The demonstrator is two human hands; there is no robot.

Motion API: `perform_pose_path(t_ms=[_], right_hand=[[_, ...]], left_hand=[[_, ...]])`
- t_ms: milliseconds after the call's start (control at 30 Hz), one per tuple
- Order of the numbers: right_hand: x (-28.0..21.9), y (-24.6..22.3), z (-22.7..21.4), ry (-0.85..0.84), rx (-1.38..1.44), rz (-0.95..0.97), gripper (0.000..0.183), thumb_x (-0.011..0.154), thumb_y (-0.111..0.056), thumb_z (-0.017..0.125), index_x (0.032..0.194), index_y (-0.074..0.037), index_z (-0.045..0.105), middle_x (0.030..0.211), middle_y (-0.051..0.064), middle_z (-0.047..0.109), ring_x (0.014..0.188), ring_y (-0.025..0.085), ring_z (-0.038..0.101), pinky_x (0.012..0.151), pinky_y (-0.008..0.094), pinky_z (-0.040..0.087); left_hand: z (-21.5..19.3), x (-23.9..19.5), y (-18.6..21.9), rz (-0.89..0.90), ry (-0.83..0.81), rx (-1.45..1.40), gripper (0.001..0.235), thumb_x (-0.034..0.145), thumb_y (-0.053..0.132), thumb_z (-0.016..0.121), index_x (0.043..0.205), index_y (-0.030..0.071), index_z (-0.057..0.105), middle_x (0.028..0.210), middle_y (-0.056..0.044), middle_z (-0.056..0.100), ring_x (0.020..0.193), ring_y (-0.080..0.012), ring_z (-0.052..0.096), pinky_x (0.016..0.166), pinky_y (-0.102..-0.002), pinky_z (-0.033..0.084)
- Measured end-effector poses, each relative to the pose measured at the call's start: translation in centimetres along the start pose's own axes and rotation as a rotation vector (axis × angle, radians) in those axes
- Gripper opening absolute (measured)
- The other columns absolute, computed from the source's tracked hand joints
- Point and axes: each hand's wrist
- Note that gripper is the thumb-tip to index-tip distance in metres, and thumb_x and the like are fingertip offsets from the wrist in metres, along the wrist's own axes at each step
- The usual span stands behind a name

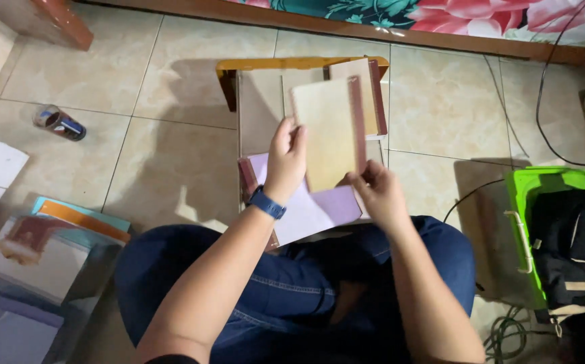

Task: Applying labels or inserts into small pouches or booklets manually.

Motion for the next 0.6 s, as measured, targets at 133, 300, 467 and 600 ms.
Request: perform_pose_path(t_ms=[133,300,467,600], right_hand=[[6.3,-0.1,-2.7,0.064,0.021,-0.053,0.009,0.099,-0.009,0.07,0.091,-0.005,0.07,0.069,0.004,0.063,0.059,0.008,0.052,0.053,0.018,0.037],[12.5,3.9,-4.4,0.133,0.119,0.016,0.007,0.1,-0.007,0.067,0.1,-0.003,0.062,0.072,0.01,0.065,0.057,0.011,0.061,0.049,0.018,0.044],[12.4,6.5,-3.9,0.157,0.028,0.099,0.019,0.094,-0.008,0.067,0.111,-0.003,0.061,0.084,0.01,0.069,0.068,0.014,0.071,0.057,0.023,0.055],[12.7,6.9,-3.7,0.191,-0.08,0.046,0.02,0.09,-0.007,0.07,0.109,-0.007,0.062,0.077,0.007,0.064,0.066,0.013,0.069,0.058,0.025,0.052]], left_hand=[[4.2,4.2,-2.1,0.126,0.002,-0.079,0.05,0.103,0.018,0.064,0.146,0.002,0.044,0.106,-0.018,0.068,0.102,-0.0179,0.062,0.095,-0.039,0.057],[7.3,7.6,-10.4,0.352,-0.121,0.556,0.089,0.098,0.053,0.067,0.159,0.003,0.025,0.152,-0.028,0.044,0.141,-0.0479,0.046,0.11,-0.073,0.038],[7.1,7.4,-11.8,0.2,-0.376,0.822,0.103,0.084,0.07,0.069,0.149,-0.004,0.039,0.151,-0.027,0.048,0.145,-0.0395,0.043,0.125,-0.056,0.025],[6.8,7.2,-9.8,0.196,-0.42,0.922,0.11,0.077,0.077,0.07,0.147,-0.003,0.043,0.153,-0.022,0.048,0.148,-0.0301,0.041,0.127,-0.054,0.021]])
Point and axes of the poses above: each hand's wrist, its own x-axis towards the middle knuckle, its own z-axis out of the palm, y = z × x
